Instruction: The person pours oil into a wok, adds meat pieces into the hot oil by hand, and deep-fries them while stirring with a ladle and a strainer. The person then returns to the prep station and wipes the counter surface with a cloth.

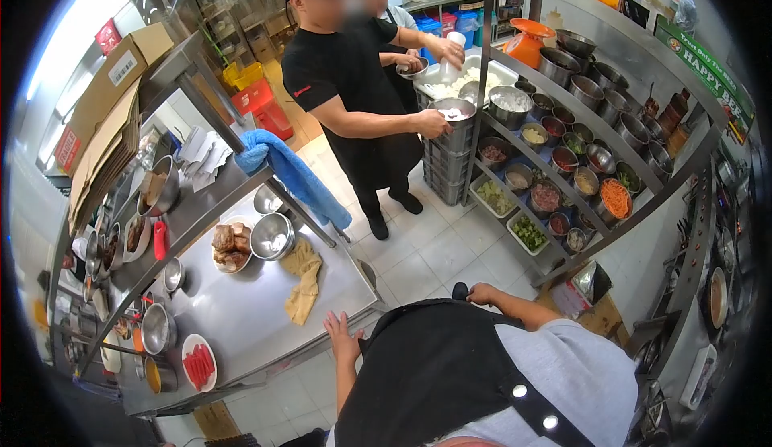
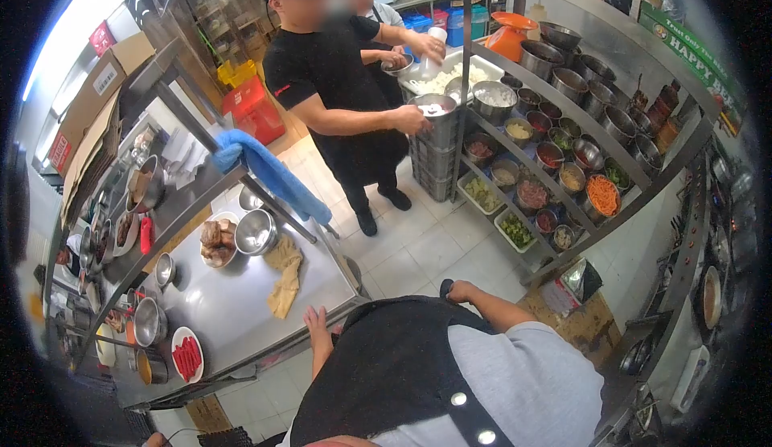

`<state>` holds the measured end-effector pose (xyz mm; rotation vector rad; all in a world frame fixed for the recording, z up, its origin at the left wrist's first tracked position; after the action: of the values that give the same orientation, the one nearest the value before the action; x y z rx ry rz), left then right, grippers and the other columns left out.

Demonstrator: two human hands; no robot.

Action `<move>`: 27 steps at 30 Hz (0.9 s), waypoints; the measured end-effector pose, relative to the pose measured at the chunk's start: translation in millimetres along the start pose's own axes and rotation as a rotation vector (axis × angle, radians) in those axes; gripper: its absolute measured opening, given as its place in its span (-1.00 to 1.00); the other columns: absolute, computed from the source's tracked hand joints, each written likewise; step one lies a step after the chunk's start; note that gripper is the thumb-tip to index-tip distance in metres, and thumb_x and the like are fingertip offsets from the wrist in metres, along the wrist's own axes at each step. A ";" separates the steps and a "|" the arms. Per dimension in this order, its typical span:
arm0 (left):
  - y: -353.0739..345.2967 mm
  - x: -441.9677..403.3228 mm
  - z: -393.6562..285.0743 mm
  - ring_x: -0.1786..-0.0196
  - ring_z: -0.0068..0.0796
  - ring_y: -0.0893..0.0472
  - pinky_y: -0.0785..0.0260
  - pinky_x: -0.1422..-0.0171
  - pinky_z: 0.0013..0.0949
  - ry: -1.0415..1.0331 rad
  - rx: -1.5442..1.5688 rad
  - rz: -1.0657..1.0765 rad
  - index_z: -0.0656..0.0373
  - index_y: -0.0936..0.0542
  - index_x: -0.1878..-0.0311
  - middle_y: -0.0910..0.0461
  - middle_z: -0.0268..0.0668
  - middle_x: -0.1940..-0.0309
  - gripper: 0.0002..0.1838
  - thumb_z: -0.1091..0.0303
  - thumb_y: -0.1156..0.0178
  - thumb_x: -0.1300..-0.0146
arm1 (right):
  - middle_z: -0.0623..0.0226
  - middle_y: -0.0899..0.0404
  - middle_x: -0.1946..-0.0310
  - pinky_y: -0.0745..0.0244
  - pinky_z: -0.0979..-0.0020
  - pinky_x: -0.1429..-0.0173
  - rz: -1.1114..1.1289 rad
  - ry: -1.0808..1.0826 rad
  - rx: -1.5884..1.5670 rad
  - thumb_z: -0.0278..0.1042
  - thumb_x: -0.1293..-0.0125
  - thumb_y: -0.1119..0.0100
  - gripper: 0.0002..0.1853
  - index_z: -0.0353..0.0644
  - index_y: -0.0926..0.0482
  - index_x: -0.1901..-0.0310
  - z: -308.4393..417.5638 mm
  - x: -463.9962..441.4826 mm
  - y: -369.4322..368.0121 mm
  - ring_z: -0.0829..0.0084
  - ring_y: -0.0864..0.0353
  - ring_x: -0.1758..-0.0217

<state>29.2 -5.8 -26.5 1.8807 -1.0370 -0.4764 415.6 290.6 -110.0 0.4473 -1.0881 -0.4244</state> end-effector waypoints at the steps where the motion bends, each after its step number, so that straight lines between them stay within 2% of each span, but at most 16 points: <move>1: -2.2 -0.2 3.2 -0.72 0.23 0.16 0.01 -0.71 0.00 -0.015 0.006 -0.006 0.08 -0.31 -0.59 0.15 0.03 -0.72 -0.08 0.27 -0.50 -0.16 | 0.03 -0.77 0.05 -0.78 0.01 0.23 0.006 0.001 0.003 -0.03 -0.32 -0.25 -0.56 -0.20 -0.76 -0.05 0.4 0.0 0.0 -0.02 -0.81 0.21; 4: -7.0 -1.3 11.1 -0.72 0.25 0.17 0.02 -0.71 0.01 -0.045 0.013 -0.016 0.08 -0.30 -0.60 0.15 0.04 -0.72 -0.07 0.26 -0.50 -0.16 | 0.05 -0.78 0.09 -0.78 0.01 0.24 -0.019 0.062 0.052 -0.04 -0.31 -0.24 -0.56 -0.20 -0.76 -0.04 -0.8 -1.2 -2.2 -0.01 -0.80 0.22; 7: -5.5 -2.6 10.1 -0.72 0.25 0.18 0.04 -0.72 0.01 -0.036 -0.001 -0.003 0.09 -0.30 -0.60 0.16 0.04 -0.72 -0.06 0.25 -0.50 -0.16 | 0.07 -0.77 0.05 -0.80 0.10 0.30 -0.016 0.048 0.038 -0.06 -0.29 -0.31 -0.60 -0.03 -0.77 -0.09 -2.6 -6.9 -6.1 0.04 -0.81 0.23; 16: -9.7 -4.0 17.4 -0.72 0.26 0.19 0.07 -0.72 0.01 -0.039 0.003 0.013 0.11 -0.30 -0.60 0.19 0.05 -0.72 -0.09 0.21 -0.47 -0.20 | 0.07 -0.77 0.05 -0.80 0.08 0.33 0.034 -0.023 0.022 -0.09 -0.31 -0.29 -0.61 -0.05 -0.78 -0.08 2.3 2.2 -1.9 0.03 -0.81 0.26; 19: -9.5 -4.8 17.7 -0.72 0.27 0.19 0.07 -0.72 0.01 -0.041 -0.008 0.015 0.13 -0.30 -0.59 0.19 0.06 -0.72 -0.10 0.22 -0.46 -0.21 | 0.06 -0.78 0.09 -0.80 0.00 0.25 -0.003 0.004 0.004 -0.04 -0.34 -0.22 -0.60 -0.13 -0.78 -0.02 2.9 6.8 -2.9 0.01 -0.81 0.23; 22: -8.7 -4.2 19.1 -0.72 0.28 0.19 0.06 -0.72 -0.01 -0.048 0.006 0.015 0.14 -0.31 -0.59 0.19 0.08 -0.72 -0.11 0.22 -0.46 -0.21 | 0.06 -0.77 0.06 -0.80 -0.01 0.24 -0.001 0.002 0.001 -0.05 -0.34 -0.22 -0.60 -0.14 -0.77 -0.04 3.7 8.1 -1.5 0.01 -0.81 0.20; 25: -7.5 -5.2 17.5 -0.72 0.27 0.19 0.06 -0.72 -0.02 -0.056 0.014 0.010 0.14 -0.31 -0.59 0.19 0.08 -0.72 -0.10 0.23 -0.46 -0.20 | 0.04 -0.76 0.06 -0.79 0.07 0.33 0.015 -0.009 0.016 -0.08 -0.33 -0.30 -0.63 -0.05 -0.78 -0.08 2.7 0.3 -0.7 0.03 -0.80 0.29; 27: -6.2 -5.7 15.5 -0.72 0.25 0.20 0.05 -0.72 -0.04 -0.058 -0.003 0.010 0.15 -0.32 -0.59 0.19 0.07 -0.72 -0.10 0.23 -0.47 -0.20 | 0.04 -0.76 0.06 -0.79 0.08 0.33 -0.014 0.023 0.038 -0.08 -0.35 -0.29 -0.64 -0.05 -0.78 -0.08 1.2 -4.1 -3.0 0.03 -0.79 0.30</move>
<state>18.3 -7.9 -40.3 1.8679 -1.0819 -0.5291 412.6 290.1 -114.2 0.4927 -1.0731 -0.4103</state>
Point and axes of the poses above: each hand's wrist, its own x-axis away from the middle knuckle, its own y-axis out of the back of the hand, z = x × y, the point moved 1 cm from there along -x, towards the middle knuckle
